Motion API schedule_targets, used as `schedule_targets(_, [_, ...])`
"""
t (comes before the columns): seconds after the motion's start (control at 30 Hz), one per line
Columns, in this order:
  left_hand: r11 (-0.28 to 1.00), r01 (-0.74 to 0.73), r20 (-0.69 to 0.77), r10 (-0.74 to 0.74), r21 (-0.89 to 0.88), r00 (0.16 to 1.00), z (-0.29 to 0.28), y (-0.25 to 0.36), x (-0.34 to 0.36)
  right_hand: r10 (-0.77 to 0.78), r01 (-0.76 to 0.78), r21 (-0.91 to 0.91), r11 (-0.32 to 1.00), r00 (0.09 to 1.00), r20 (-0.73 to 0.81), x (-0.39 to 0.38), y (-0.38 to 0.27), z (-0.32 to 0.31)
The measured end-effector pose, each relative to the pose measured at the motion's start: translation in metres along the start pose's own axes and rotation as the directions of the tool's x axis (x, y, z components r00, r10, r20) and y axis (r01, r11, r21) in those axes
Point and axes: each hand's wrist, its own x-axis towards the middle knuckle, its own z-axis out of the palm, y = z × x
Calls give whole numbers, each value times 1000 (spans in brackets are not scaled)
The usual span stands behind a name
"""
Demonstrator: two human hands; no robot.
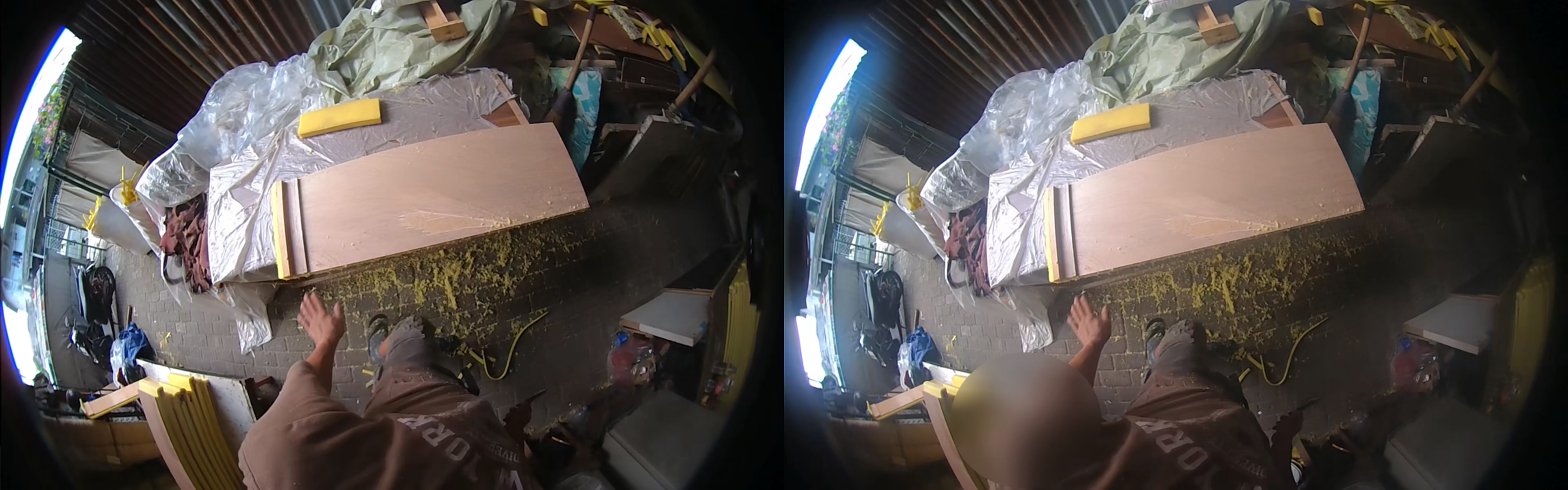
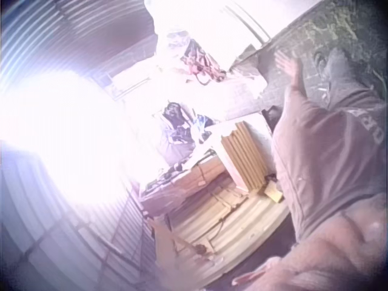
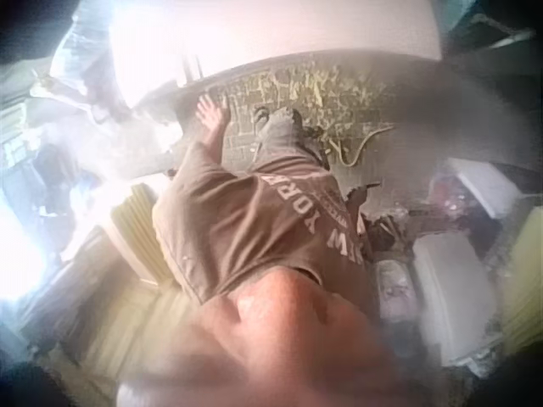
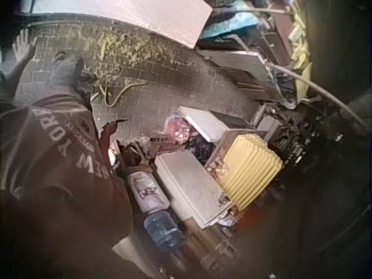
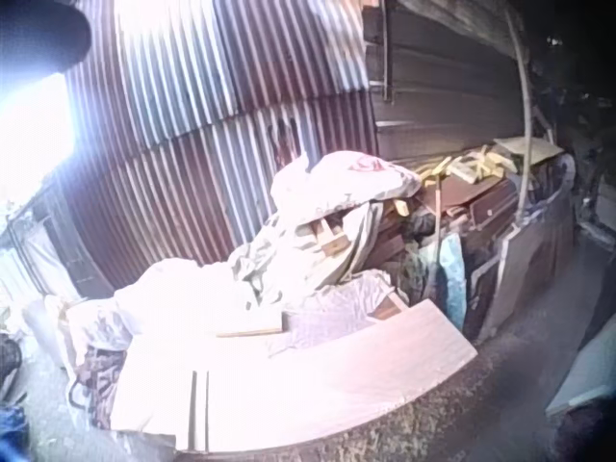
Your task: The person trims the edges of a rectangular foam board using a utility knife, then flips the board and repeats the trimming on the other side. The person stacks the trimmed board with other similar boards nearby.
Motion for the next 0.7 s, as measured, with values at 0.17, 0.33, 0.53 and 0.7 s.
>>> schedule_targets(0.17, [641,767,211,-755,34,621,7,-168,-88,211,-207,44,977,971,-117,10,-142,37])
schedule_targets(0.33, [853,-484,-260,430,-196,864,-37,32,25,214,-213,39,976,976,-49,41,-241,60])
schedule_targets(0.53, [926,-377,-141,378,34,915,-12,85,107,37,-36,-21,999,997,70,43,-283,101])
schedule_targets(0.7, [764,645,7,-645,-3,764,10,15,-21,154,-154,-12,988,988,-13,61,-252,60])
